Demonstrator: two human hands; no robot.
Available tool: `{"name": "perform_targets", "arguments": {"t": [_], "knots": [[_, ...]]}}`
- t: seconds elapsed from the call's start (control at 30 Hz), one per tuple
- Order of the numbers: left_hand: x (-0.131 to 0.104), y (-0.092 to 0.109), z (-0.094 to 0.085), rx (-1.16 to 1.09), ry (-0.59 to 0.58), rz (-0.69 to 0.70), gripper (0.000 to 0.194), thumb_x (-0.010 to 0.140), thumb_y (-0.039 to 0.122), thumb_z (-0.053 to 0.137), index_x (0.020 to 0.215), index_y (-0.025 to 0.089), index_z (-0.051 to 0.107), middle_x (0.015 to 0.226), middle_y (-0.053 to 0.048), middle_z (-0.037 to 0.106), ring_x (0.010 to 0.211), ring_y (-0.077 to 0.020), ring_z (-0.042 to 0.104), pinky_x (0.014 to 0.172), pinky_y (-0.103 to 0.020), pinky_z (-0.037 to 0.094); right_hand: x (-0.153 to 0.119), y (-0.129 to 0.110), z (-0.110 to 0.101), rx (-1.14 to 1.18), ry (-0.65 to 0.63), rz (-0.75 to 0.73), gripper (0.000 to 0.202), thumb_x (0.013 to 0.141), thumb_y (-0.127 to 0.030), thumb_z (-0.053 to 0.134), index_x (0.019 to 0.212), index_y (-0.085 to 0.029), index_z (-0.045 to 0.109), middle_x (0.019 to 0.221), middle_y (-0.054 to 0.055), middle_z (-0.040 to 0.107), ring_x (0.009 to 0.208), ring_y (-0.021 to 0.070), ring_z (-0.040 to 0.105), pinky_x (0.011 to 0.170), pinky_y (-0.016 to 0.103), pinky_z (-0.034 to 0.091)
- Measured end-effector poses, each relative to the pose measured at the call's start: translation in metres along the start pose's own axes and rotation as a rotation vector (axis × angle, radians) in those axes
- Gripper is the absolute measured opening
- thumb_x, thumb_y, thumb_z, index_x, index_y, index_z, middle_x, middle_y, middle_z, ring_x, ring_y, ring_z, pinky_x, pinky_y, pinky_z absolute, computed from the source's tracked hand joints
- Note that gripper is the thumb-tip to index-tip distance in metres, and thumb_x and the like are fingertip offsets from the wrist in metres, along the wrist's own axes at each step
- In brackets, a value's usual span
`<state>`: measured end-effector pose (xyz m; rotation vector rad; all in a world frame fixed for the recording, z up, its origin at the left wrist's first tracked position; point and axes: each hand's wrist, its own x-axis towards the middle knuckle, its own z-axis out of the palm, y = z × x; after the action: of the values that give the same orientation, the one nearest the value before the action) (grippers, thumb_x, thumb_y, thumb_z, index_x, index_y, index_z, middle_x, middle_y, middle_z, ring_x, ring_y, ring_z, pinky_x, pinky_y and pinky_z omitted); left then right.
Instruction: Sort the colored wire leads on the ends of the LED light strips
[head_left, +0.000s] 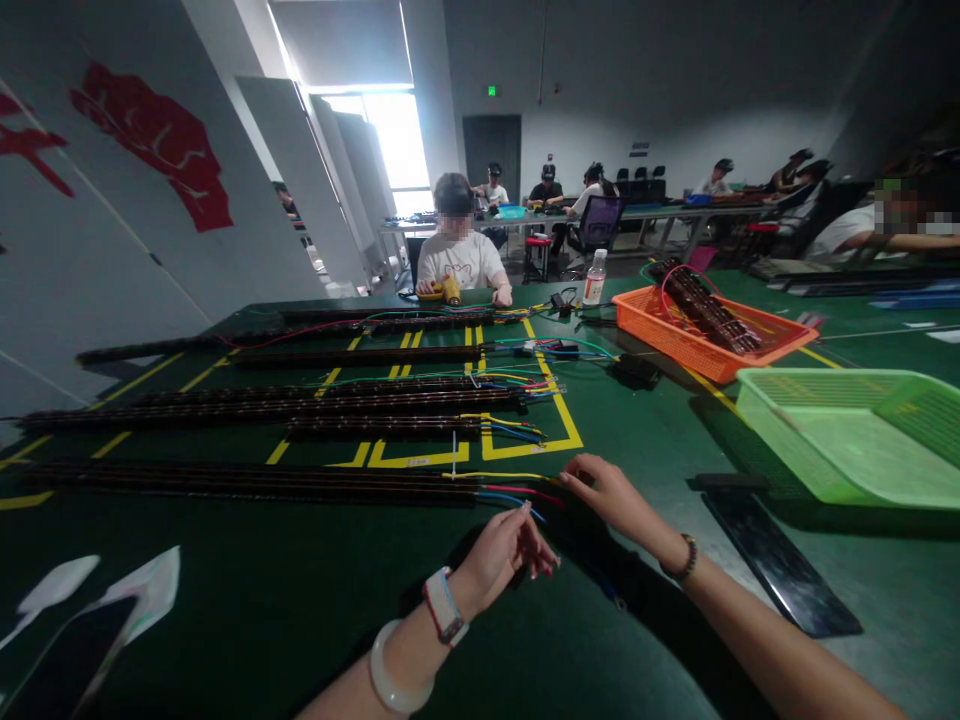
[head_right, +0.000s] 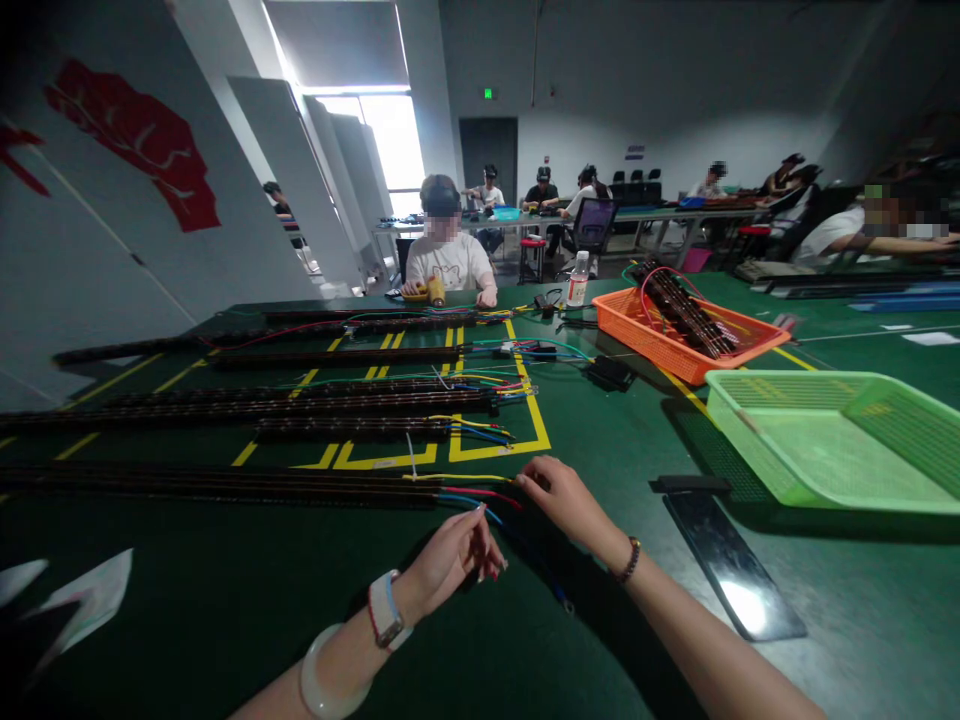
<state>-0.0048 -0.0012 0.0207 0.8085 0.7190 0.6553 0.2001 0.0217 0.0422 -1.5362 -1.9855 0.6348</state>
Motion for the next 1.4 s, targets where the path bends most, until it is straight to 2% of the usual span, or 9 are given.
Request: {"name": "perform_targets", "arguments": {"t": [0.13, 0.23, 0.4, 0.63, 0.83, 0.97, 1.17, 1.3, 1.4], "knots": [[-0.002, 0.002, 0.003, 0.023, 0.006, -0.005, 0.046, 0.083, 0.056, 0.045, 0.064, 0.015, 0.051, 0.061, -0.009, 0.066, 0.055, -0.016, 0.06, 0.053, -0.025, 0.038, 0.015, 0.004, 0.014, 0.026, -0.019, -0.144, 0.027, 0.091, -0.026, 0.042, 0.109, -0.017, 0.06, 0.11, 0.01, 0.06, 0.101, 0.0183, 0.055, 0.09, 0.032, 0.041], [-0.003, 0.003, 0.003, 0.034, 0.002, 0.0, 0.045, 0.084, 0.055, 0.045, 0.065, 0.015, 0.051, 0.062, -0.009, 0.066, 0.056, -0.0164, 0.06, 0.053, -0.025, 0.038, 0.026, 0.005, 0.022, 0.013, -0.115, -0.201, 0.03, 0.092, -0.03, 0.042, 0.111, -0.016, 0.061, 0.109, 0.01, 0.062, 0.102, 0.0198, 0.055, 0.092, 0.034, 0.04], [-0.002, 0.0, 0.001, 0.026, -0.012, 0.011, 0.042, 0.083, 0.053, 0.047, 0.067, 0.015, 0.051, 0.063, -0.01, 0.066, 0.056, -0.0168, 0.06, 0.053, -0.026, 0.038, 0.036, -0.003, 0.031, 0.092, -0.378, -0.142, 0.04, 0.091, -0.044, 0.041, 0.091, -0.013, 0.067, 0.081, 0.005, 0.066, 0.07, 0.0144, 0.056, 0.066, 0.025, 0.043], [-0.001, -0.001, 0.001, -0.018, 0.003, 0.013, 0.038, 0.087, 0.046, 0.045, 0.069, 0.014, 0.052, 0.066, -0.011, 0.067, 0.058, -0.0171, 0.062, 0.054, -0.025, 0.04, 0.031, -0.003, 0.034, 0.142, -0.471, -0.082, 0.039, 0.084, -0.045, 0.049, 0.084, -0.01, 0.068, 0.057, -0.003, 0.054, 0.05, 0.008, 0.042, 0.048, 0.019, 0.03], [0.002, 0.0, -0.001, -0.145, -0.017, -0.049, 0.036, 0.09, 0.041, 0.04, 0.077, 0.011, 0.054, 0.08, -0.016, 0.068, 0.074, -0.0205, 0.066, 0.074, -0.033, 0.046, 0.025, -0.016, 0.036, -0.174, -0.297, -0.178, 0.029, 0.082, -0.03, 0.054, 0.064, -0.011, 0.066, 0.056, 0.0, 0.056, 0.054, 0.0085, 0.04, 0.054, 0.022, 0.029], [0.006, -0.001, -0.001, -0.155, 0.012, -0.075, 0.042, 0.092, 0.044, 0.036, 0.089, 0.008, 0.058, 0.083, -0.016, 0.068, 0.077, -0.0212, 0.066, 0.078, -0.036, 0.047, 0.02, -0.031, 0.038, -0.485, -0.143, -0.3, 0.021, 0.082, -0.023, 0.055, 0.066, -0.015, 0.066, 0.067, 0.004, 0.064, 0.067, 0.0131, 0.047, 0.068, 0.028, 0.03], [0.004, 0.0, 0.003, -0.166, 0.002, -0.046, 0.043, 0.089, 0.05, 0.04, 0.097, 0.012, 0.058, 0.091, -0.013, 0.068, 0.082, -0.0208, 0.065, 0.083, -0.039, 0.047, 0.013, -0.041, 0.043, -0.726, -0.126, -0.388, 0.02, 0.085, -0.028, 0.054, 0.072, -0.016, 0.063, 0.071, 0.007, 0.063, 0.069, 0.0173, 0.048, 0.067, 0.032, 0.029], [0.005, -0.001, 0.005, -0.17, 0.043, -0.072, 0.046, 0.085, 0.056, 0.042, 0.1, 0.015, 0.057, 0.091, -0.011, 0.068, 0.084, -0.0205, 0.065, 0.082, -0.039, 0.048, 0.008, -0.042, 0.05, -0.83, -0.076, -0.458, 0.009, 0.082, -0.018, 0.056, 0.08, -0.014, 0.064, 0.075, 0.008, 0.063, 0.073, 0.0195, 0.05, 0.071, 0.034, 0.032], [0.009, -0.004, 0.004, -0.234, 0.108, -0.035, 0.038, 0.086, 0.049, 0.047, 0.103, 0.016, 0.056, 0.094, -0.009, 0.067, 0.087, -0.0193, 0.064, 0.083, -0.037, 0.047, 0.004, -0.044, 0.054, -0.885, -0.046, -0.482, 0.009, 0.08, -0.013, 0.056, 0.081, -0.013, 0.065, 0.075, 0.008, 0.063, 0.075, 0.0206, 0.051, 0.073, 0.035, 0.034]]}}
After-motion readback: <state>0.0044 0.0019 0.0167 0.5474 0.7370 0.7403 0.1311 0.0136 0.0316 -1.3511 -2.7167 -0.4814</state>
